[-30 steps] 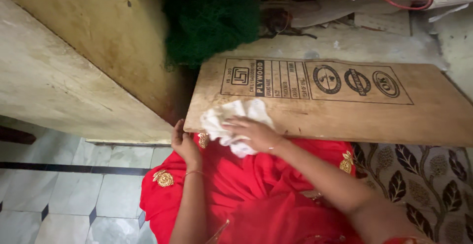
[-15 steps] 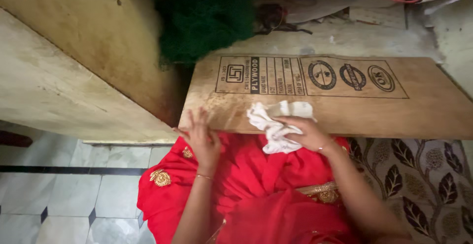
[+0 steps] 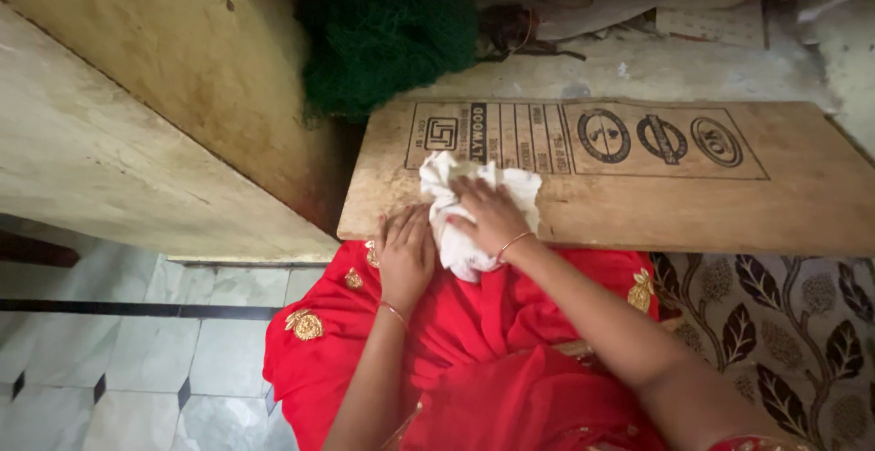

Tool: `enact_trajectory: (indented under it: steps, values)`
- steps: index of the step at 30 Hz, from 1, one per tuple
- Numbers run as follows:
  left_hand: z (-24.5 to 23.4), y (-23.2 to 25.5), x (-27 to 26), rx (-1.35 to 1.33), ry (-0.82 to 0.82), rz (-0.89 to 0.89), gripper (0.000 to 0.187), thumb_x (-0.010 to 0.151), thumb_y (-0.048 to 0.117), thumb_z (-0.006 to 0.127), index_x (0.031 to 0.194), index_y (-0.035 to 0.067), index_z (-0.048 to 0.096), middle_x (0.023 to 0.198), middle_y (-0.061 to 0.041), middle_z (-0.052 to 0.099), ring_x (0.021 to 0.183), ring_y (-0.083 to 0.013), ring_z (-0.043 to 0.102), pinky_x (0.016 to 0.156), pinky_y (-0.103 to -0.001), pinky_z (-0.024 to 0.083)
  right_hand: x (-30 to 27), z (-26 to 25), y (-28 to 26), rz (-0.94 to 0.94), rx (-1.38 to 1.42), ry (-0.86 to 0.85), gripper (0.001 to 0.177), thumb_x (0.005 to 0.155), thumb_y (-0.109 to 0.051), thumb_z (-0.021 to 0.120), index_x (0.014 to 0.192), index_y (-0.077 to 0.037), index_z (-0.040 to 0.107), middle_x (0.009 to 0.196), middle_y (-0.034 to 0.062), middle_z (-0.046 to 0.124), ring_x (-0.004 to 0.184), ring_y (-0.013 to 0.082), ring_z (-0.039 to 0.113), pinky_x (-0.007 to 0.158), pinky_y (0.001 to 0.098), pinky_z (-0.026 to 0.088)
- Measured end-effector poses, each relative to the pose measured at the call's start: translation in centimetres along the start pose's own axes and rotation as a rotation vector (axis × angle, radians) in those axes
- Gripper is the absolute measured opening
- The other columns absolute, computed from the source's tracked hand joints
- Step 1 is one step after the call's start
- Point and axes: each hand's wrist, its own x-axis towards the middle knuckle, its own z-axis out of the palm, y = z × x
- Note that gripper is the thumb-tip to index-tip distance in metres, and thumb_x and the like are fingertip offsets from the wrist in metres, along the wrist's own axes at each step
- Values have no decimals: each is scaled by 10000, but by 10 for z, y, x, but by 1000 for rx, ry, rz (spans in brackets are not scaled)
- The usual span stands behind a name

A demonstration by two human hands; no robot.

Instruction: The person wipes both sides and the edges of a wooden board with a white cloth.

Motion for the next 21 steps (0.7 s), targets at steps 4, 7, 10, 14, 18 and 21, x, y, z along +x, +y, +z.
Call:
enact_trajectory:
  steps: [4,7,10,14,18,21]
  values:
    - [1,-4,0,6,-29,13,301,961,119,579,1240,60,675,1353,-53,669,1363,-229,545,1225,-495,244,-12,5,42,128,-4,38,664,1019,-484,455,1565,-126,337,1643,119,332,1482,372,320,1187,585,243]
    - [2,-5,1,-22,-6,14,279,963,117,585,1219,60,680,1355,-53,670,1364,-226,547,1219,-480,260,-31,-8,82,274,-35,59,642,1018,-446,452,1552,-102,359,1634,127,343,1482,358,340,1186,581,263]
    - [3,-6,-1,-29,-5,-1,241,974,125,595,1191,61,682,1358,-51,671,1362,-224,548,1214,-470,274,-58,-18,125,321,-15,131,595,1039,-403,442,1536,-88,361,1621,147,334,1469,367,322,1166,581,222]
    - [3,-5,0,-43,5,6,241,960,116,597,1176,66,690,1345,-51,678,1355,-221,554,1209,-474,279,-92,-31,195,706,-65,13,575,1058,-328,462,1543,-19,438,1558,237,488,1455,338,464,1269,542,287]
    - [3,-6,0,-70,16,-8,232,962,116,603,1170,73,697,1340,-41,679,1345,-214,566,1205,-467,281,-112,-42,237,700,-236,217,631,1039,-400,489,1520,-3,391,1602,305,327,1514,440,250,1204,566,233]
    - [5,-7,-2,-64,16,-14,217,963,123,608,1159,71,684,1331,-58,688,1334,-230,575,1201,-453,296,-101,-67,197,750,-124,45,704,1053,-507,439,1605,-87,325,1643,219,335,1537,391,265,1240,533,253]
